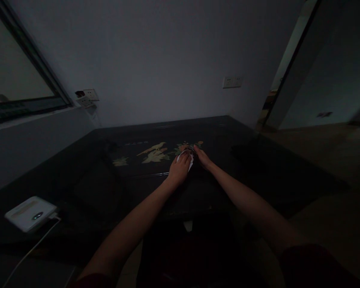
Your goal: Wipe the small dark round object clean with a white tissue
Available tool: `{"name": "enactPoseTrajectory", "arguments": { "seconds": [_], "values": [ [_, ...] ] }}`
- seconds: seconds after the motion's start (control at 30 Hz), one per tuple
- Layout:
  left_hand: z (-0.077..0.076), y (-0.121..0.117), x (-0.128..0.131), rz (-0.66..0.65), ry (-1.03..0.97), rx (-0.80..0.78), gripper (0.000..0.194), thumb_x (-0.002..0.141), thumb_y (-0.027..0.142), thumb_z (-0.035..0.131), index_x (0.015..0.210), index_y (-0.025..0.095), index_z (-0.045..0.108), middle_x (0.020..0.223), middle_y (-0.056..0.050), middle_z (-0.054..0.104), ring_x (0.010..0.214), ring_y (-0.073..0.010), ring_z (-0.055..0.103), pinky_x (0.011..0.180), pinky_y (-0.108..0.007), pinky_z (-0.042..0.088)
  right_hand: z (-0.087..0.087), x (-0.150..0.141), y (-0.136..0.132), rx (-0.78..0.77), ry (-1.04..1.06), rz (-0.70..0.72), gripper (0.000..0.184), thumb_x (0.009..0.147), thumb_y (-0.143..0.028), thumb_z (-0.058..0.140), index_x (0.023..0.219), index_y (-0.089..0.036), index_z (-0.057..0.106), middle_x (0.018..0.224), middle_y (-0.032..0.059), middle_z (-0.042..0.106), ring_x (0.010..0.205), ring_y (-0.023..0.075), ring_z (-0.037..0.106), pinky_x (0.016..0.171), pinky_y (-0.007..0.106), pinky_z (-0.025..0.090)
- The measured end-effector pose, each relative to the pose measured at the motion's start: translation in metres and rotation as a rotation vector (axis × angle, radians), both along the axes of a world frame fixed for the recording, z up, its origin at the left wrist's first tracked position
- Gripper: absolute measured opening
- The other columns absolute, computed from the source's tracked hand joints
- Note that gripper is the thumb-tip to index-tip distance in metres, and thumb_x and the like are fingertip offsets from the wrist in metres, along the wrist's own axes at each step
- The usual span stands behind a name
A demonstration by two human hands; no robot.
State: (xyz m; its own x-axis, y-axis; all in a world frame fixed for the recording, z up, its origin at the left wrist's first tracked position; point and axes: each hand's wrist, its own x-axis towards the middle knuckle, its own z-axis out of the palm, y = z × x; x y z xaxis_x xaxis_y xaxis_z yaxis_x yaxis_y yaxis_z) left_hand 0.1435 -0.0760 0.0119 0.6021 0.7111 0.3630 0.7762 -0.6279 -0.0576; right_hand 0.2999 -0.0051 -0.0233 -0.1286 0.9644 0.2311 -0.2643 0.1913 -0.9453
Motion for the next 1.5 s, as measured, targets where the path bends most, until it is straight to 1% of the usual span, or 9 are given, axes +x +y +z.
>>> {"name": "enactPoseTrajectory", "arguments": {
  "seconds": [0.17, 0.33, 0.47, 0.63, 0.8, 0.93, 1.07, 1.3, 1.5],
  "values": [
    [0.005, -0.003, -0.002, -0.012, -0.03, -0.147, 0.043, 0.089, 0.01, 0.04, 0.131, 0.019, 0.047, 0.139, -0.012, 0.049, 0.129, -0.0218, 0.047, 0.102, -0.038, 0.045, 0.002, 0.0, -0.001, -0.011, -0.023, -0.04, 0.061, 0.063, -0.076, 0.061, 0.087, -0.021, 0.072, 0.092, 0.0033, 0.075, 0.097, 0.0229, 0.066, 0.096, 0.037, 0.045],
    [0.0, -0.003, 0.001, -0.029, -0.259, -0.336, 0.042, 0.089, 0.013, 0.041, 0.13, 0.018, 0.049, 0.134, -0.011, 0.055, 0.122, -0.0212, 0.053, 0.103, -0.035, 0.044, 0.002, -0.002, -0.002, -0.045, 0.026, -0.016, 0.059, 0.065, -0.074, 0.062, 0.088, -0.021, 0.073, 0.094, 0.0044, 0.075, 0.096, 0.0241, 0.067, 0.096, 0.038, 0.046],
    [-0.004, 0.001, 0.005, -0.099, -0.461, -0.458, 0.034, 0.093, 0.018, 0.035, 0.119, 0.012, 0.056, 0.115, -0.013, 0.065, 0.105, -0.0193, 0.062, 0.097, -0.034, 0.047, 0.002, -0.001, -0.002, -0.044, 0.016, -0.003, 0.061, 0.065, -0.075, 0.061, 0.09, -0.021, 0.073, 0.095, 0.0052, 0.075, 0.099, 0.0242, 0.067, 0.097, 0.038, 0.046],
    [-0.005, 0.004, 0.006, -0.12, -0.573, -0.476, 0.031, 0.094, 0.022, 0.035, 0.116, 0.013, 0.055, 0.109, -0.01, 0.066, 0.099, -0.0153, 0.062, 0.092, -0.03, 0.048, -0.002, 0.0, 0.003, -0.025, 0.006, -0.015, 0.062, 0.065, -0.076, 0.059, 0.088, -0.021, 0.073, 0.093, 0.0049, 0.075, 0.099, 0.0237, 0.067, 0.095, 0.037, 0.046],
    [-0.002, 0.0, 0.003, -0.12, -0.388, -0.412, 0.031, 0.094, 0.02, 0.035, 0.118, 0.017, 0.054, 0.117, -0.011, 0.065, 0.105, -0.0184, 0.062, 0.093, -0.03, 0.048, -0.003, -0.001, 0.003, -0.023, 0.032, -0.011, 0.06, 0.066, -0.074, 0.061, 0.091, -0.021, 0.072, 0.096, 0.0052, 0.075, 0.101, 0.0238, 0.067, 0.097, 0.038, 0.046],
    [0.005, -0.004, -0.001, -0.068, -0.171, -0.329, 0.038, 0.092, 0.019, 0.039, 0.128, 0.019, 0.049, 0.132, -0.013, 0.057, 0.118, -0.0232, 0.057, 0.097, -0.036, 0.047, -0.001, -0.001, 0.001, -0.035, 0.036, -0.007, 0.06, 0.067, -0.074, 0.06, 0.09, -0.021, 0.073, 0.096, 0.0056, 0.075, 0.1, 0.0245, 0.067, 0.098, 0.039, 0.045],
    [0.009, -0.004, -0.004, -0.055, -0.015, -0.208, 0.044, 0.091, 0.013, 0.039, 0.134, 0.019, 0.045, 0.142, -0.013, 0.048, 0.129, -0.0229, 0.048, 0.101, -0.038, 0.045, 0.001, -0.001, 0.0, -0.06, 0.01, -0.02, 0.06, 0.066, -0.075, 0.061, 0.088, -0.021, 0.073, 0.093, 0.0046, 0.075, 0.099, 0.0244, 0.066, 0.097, 0.039, 0.046],
    [0.005, 0.001, -0.005, -0.048, 0.004, -0.033, 0.04, 0.094, 0.016, 0.037, 0.132, 0.013, 0.047, 0.146, -0.015, 0.043, 0.139, -0.0226, 0.034, 0.112, -0.04, 0.033, 0.002, -0.001, -0.001, -0.019, 0.031, 0.014, 0.057, 0.067, -0.071, 0.062, 0.09, -0.021, 0.073, 0.101, 0.0049, 0.074, 0.105, 0.0239, 0.064, 0.099, 0.037, 0.044],
    [0.007, -0.003, -0.003, -0.035, 0.014, -0.099, 0.04, 0.093, 0.013, 0.036, 0.132, 0.015, 0.047, 0.144, -0.015, 0.044, 0.138, -0.0235, 0.035, 0.108, -0.04, 0.039, 0.001, 0.0, -0.001, -0.03, -0.004, 0.004, 0.062, 0.067, -0.073, 0.061, 0.094, -0.019, 0.073, 0.1, 0.0058, 0.074, 0.101, 0.0243, 0.065, 0.097, 0.039, 0.045]
  ]
}}
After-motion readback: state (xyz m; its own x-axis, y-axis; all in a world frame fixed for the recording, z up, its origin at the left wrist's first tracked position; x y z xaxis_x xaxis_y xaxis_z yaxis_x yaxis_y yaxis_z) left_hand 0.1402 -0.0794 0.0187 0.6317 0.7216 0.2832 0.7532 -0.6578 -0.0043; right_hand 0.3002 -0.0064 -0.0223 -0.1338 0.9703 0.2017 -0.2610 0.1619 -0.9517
